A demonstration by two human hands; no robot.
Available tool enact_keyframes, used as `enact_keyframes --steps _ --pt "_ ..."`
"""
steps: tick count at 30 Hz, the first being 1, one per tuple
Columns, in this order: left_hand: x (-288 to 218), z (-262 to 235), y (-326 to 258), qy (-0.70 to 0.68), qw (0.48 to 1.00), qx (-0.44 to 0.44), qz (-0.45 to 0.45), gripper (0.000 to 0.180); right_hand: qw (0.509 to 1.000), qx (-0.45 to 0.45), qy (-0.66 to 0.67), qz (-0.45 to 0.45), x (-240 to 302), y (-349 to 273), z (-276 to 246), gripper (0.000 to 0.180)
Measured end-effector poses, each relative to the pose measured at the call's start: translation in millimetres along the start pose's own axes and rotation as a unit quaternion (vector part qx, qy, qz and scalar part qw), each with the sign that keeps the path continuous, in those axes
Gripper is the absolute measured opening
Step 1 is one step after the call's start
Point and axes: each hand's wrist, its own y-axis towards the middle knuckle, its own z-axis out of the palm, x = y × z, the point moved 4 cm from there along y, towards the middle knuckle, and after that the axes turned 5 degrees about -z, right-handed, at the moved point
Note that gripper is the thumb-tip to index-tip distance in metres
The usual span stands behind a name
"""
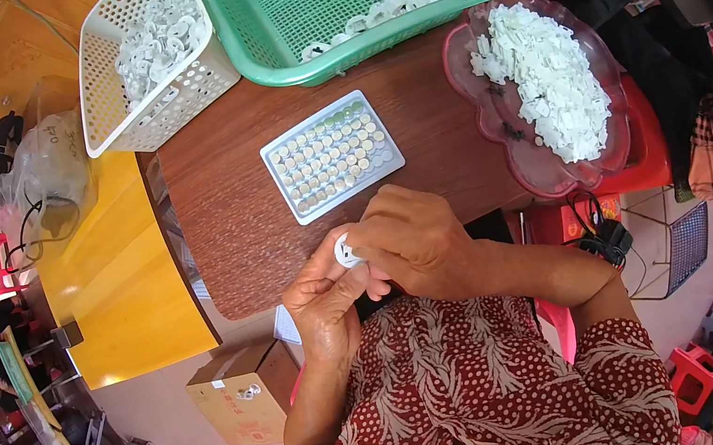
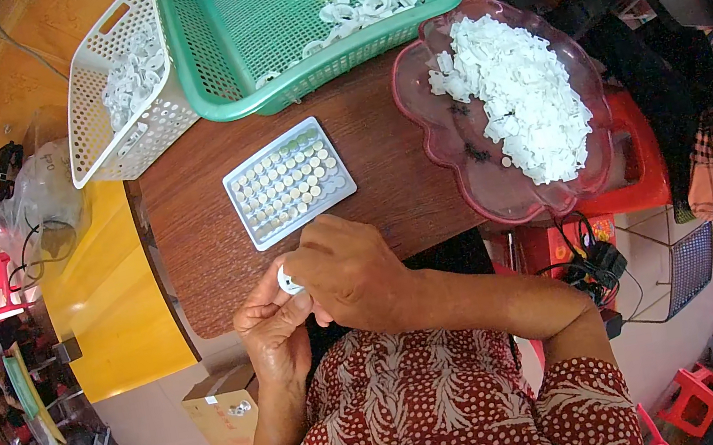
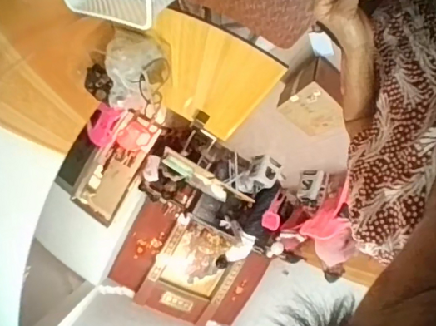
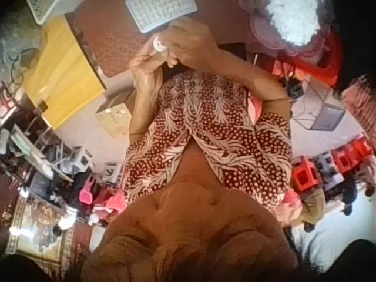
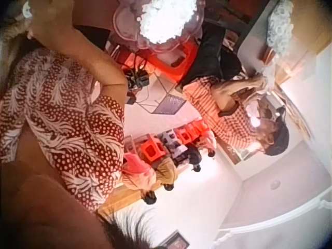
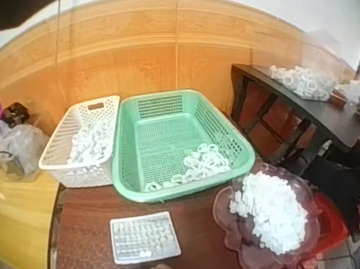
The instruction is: The person picks up a white plastic base, inserts a small metal battery from a tray, and snaps a white plastic cover onto the assembly before placing it into a pink flower-shaped bowl.
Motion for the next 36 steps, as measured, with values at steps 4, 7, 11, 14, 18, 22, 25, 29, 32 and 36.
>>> enact_keyframes --steps 4,7,11,14,18,22,25,29,32,36 --pt "-3 3 0 0.009 1.0 0.002 -0.001 0.039 0.998 -0.022 0.043 0.028 -4 2 -6 0.013" --pt "-3 2 0 0.009 1.0 0.01 -0.002 0.039 0.998 -0.039 0.042 0.021 -2 5 -10 0.012" --pt "-3 3 0 0.0 1.0 0.008 0.004 0.039 0.999 -0.026 0.022 0.006 2 3 -8 0.015" --pt "-3 2 0 -0.005 1.0 -0.001 0.004 0.039 1.0 -0.017 0.014 -0.002 3 2 -7 0.018" --pt "-3 1 0 0.0 1.0 -0.005 0.004 0.039 1.0 -0.014 0.004 -0.011 2 0 -5 0.022" --pt "-1 0 -1 -0.005 1.0 -0.005 0.001 0.04 1.0 -0.006 0.0 -0.017 1 0 -3 0.024" --pt "-1 1 0 -0.007 1.0 -0.006 0.0 0.04 1.0 -0.005 -0.011 -0.024 2 0 -2 0.025" --pt "1 -1 1 -0.001 1.0 0.001 -0.006 0.039 1.0 -0.004 -0.005 -0.029 1 -1 -1 0.025" --pt "1 -1 1 0.002 1.0 -0.003 -0.01 0.038 0.999 0.002 -0.009 -0.031 0 -2 0 0.025" --pt "2 -1 1 0.009 1.0 -0.006 -0.012 0.037 0.997 0.039 -0.057 -0.047 1 -3 3 0.023"
